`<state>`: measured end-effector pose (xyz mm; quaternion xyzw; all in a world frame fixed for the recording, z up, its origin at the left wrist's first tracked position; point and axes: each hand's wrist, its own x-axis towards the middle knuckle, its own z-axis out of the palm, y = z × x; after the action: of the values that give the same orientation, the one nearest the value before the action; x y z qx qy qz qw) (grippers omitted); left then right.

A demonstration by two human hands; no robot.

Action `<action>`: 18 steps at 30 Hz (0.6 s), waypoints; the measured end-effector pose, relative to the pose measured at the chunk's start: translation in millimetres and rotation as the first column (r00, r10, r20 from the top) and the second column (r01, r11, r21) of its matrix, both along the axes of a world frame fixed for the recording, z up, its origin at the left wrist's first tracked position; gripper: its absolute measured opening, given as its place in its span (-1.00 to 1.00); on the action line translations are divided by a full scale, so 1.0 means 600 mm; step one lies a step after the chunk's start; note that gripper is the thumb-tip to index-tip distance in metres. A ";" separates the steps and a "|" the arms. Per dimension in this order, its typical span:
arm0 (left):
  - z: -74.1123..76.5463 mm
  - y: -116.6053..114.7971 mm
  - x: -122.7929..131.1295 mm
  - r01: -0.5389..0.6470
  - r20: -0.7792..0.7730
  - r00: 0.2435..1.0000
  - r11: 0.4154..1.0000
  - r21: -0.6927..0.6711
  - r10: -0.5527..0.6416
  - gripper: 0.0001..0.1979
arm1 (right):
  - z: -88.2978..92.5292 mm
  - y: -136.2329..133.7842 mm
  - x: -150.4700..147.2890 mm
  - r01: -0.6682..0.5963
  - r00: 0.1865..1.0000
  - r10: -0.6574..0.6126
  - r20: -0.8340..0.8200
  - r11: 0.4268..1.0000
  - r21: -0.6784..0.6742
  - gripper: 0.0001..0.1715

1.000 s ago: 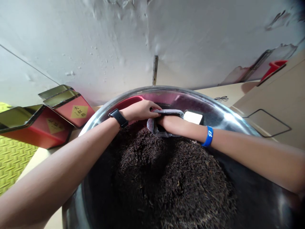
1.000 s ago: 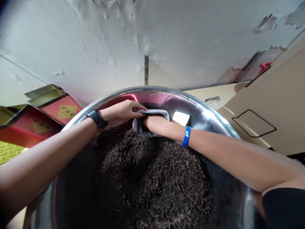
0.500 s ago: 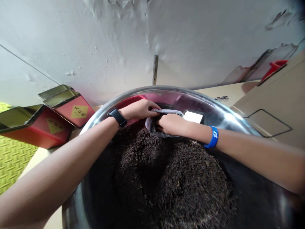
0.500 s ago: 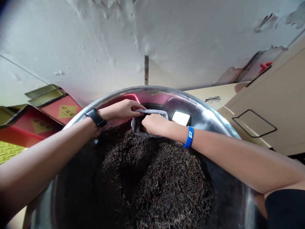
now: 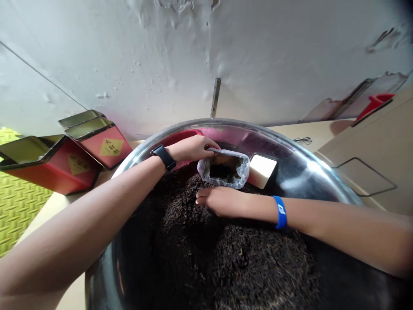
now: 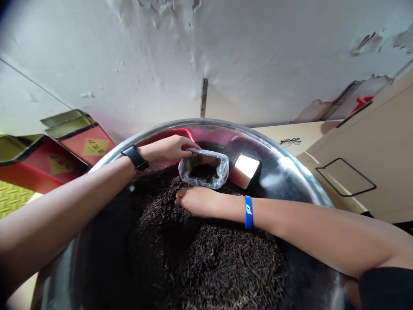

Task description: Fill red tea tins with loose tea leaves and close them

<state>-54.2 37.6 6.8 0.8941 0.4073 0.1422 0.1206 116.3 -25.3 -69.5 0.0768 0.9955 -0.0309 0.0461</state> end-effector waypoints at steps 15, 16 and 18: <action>0.001 -0.001 -0.003 -0.004 -0.005 1.000 1.000 0.014 0.004 -0.64 | 0.027 -0.036 -0.008 0.192 0.966 -0.173 0.192 0.978 -0.085 -0.66; 0.001 -0.001 -0.003 -0.010 -0.007 1.000 1.000 0.014 0.010 -0.64 | 0.041 -0.041 -0.013 0.210 0.965 -0.180 0.193 0.966 -0.149 -0.66; 0.000 -0.001 -0.002 -0.014 -0.013 1.000 1.000 0.007 0.015 -0.65 | 0.076 -0.050 -0.018 0.231 0.969 -0.185 0.163 0.910 -0.343 -0.66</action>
<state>-55.6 37.0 7.0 0.8924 0.4140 0.1388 0.1138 105.3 -55.3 -23.7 0.1747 0.9541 -0.2122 0.1189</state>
